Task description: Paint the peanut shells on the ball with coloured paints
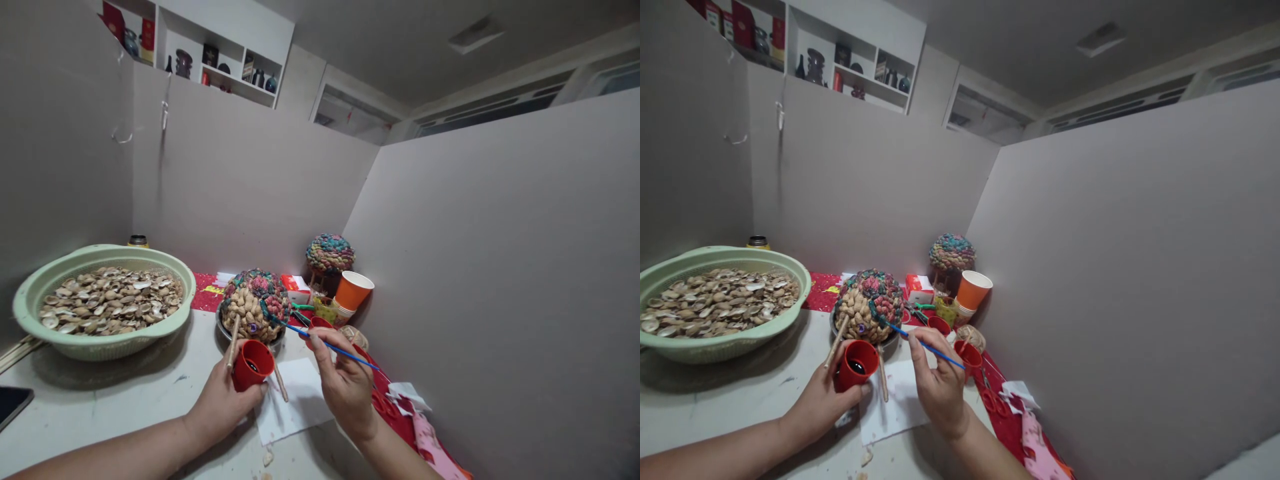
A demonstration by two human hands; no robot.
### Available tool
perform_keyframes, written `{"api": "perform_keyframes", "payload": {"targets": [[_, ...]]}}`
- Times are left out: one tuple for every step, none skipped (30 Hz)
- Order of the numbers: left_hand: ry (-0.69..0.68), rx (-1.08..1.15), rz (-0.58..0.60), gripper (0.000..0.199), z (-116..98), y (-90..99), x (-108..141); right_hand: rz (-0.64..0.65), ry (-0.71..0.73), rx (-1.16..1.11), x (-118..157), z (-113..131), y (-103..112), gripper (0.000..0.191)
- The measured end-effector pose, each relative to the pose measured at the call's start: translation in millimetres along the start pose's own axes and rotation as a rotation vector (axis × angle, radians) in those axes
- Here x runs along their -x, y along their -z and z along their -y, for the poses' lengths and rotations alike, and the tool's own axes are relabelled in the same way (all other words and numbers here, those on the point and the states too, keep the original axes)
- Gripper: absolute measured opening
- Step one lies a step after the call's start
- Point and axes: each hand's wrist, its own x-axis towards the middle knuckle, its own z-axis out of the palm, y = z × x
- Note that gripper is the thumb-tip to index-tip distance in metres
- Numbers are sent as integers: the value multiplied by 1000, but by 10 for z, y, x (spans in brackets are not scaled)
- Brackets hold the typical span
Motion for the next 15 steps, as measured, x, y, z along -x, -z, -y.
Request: {"api": "perform_keyframes", "payload": {"targets": [[0, -2, 1, 43, -1, 1, -2, -7, -12, 3, -21, 12, -11, 10], [-2, -4, 0, 43, -4, 3, -3, -13, -19, 6, -44, 23, -29, 10], [-2, -7, 0, 43, -7, 6, -3, -20, -18, 6, -69, 29, -53, 10], [-2, -9, 0, 42, -12, 8, -2, -23, -11, 5, -93, 30, -83, 11], [-1, -12, 1, 42, -18, 10, -1, -26, -2, 4, -115, 24, -116, 11], [0, -14, -1, 42, -24, 10, -1, -27, 7, 4, -133, 12, -150, 11], [1, -16, -1, 42, -31, 9, -1, -27, 12, 5, -147, -5, -183, 11], [1, -16, -2, 43, -37, 6, -3, -26, 13, 8, -158, -24, -212, 11], [1, -15, -3, 43, -43, 2, -4, -26, 11, 12, -164, -43, -234, 11], [2, -14, -5, 44, -48, -2, -6, -27, 7, 16, -167, -59, -249, 11], [4, -12, -8, 44, -51, -6, -7, -27, 7, 19, -166, -71, -255, 11], [5, -9, -9, 44, -53, -9, -8, -24, 6, 21, -162, -76, -252, 10], [7, -7, -9, 44, -54, -10, -7, -22, 6, 24, -153, -75, -240, 10], [7, -4, -10, 44, -53, -10, -6, -19, 6, 27, -141, -68, -221, 9], [8, -3, -10, 45, -51, -8, -4, -14, 5, 30, -124, -56, -196, 9]]}}
